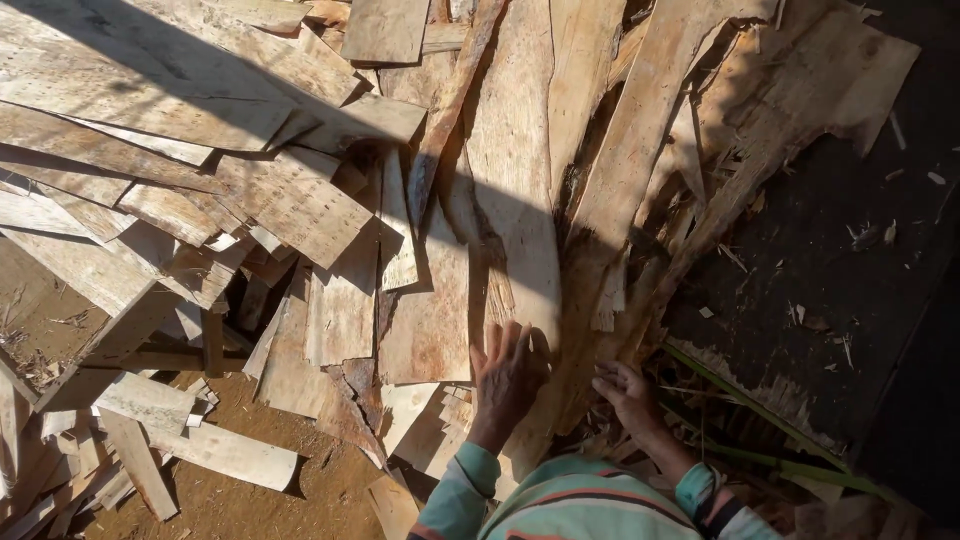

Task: The person uses a large blade attached to a rope swing to split wooden planks. They repeatedly pick up planks, place them on a wooden block, and swing the blade to split the wood into smaller pieces.

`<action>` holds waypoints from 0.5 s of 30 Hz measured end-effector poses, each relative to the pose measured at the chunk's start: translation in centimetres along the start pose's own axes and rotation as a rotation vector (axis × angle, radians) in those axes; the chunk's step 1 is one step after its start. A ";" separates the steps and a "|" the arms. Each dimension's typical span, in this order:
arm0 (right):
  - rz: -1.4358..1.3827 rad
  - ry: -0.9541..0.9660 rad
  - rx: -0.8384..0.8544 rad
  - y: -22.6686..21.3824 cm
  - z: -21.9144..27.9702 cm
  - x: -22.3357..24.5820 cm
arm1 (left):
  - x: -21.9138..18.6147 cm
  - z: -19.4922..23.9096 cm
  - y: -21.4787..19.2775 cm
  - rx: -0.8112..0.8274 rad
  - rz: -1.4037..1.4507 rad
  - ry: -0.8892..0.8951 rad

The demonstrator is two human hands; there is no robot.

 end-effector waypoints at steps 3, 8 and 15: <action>0.103 -0.081 -0.072 1.1 -2.9 2.0 | 1.8 -0.4 1.2 -0.084 -0.006 0.027; 0.365 -0.135 -0.190 1.2 -2.8 10.1 | 2.6 -0.4 1.5 -0.169 0.039 0.063; 0.452 -0.443 -0.443 0.4 -12.3 11.7 | 2.8 0.3 1.0 -0.277 0.178 0.038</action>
Point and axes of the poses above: each hand's wrist, its own z-axis away from the middle knuckle, its own y-axis out of the palm, x = y × z, the point moved 4 cm from there along -z, towards the middle knuckle, and after that the axes turned 11 degrees about z, right-handed, at the moved point
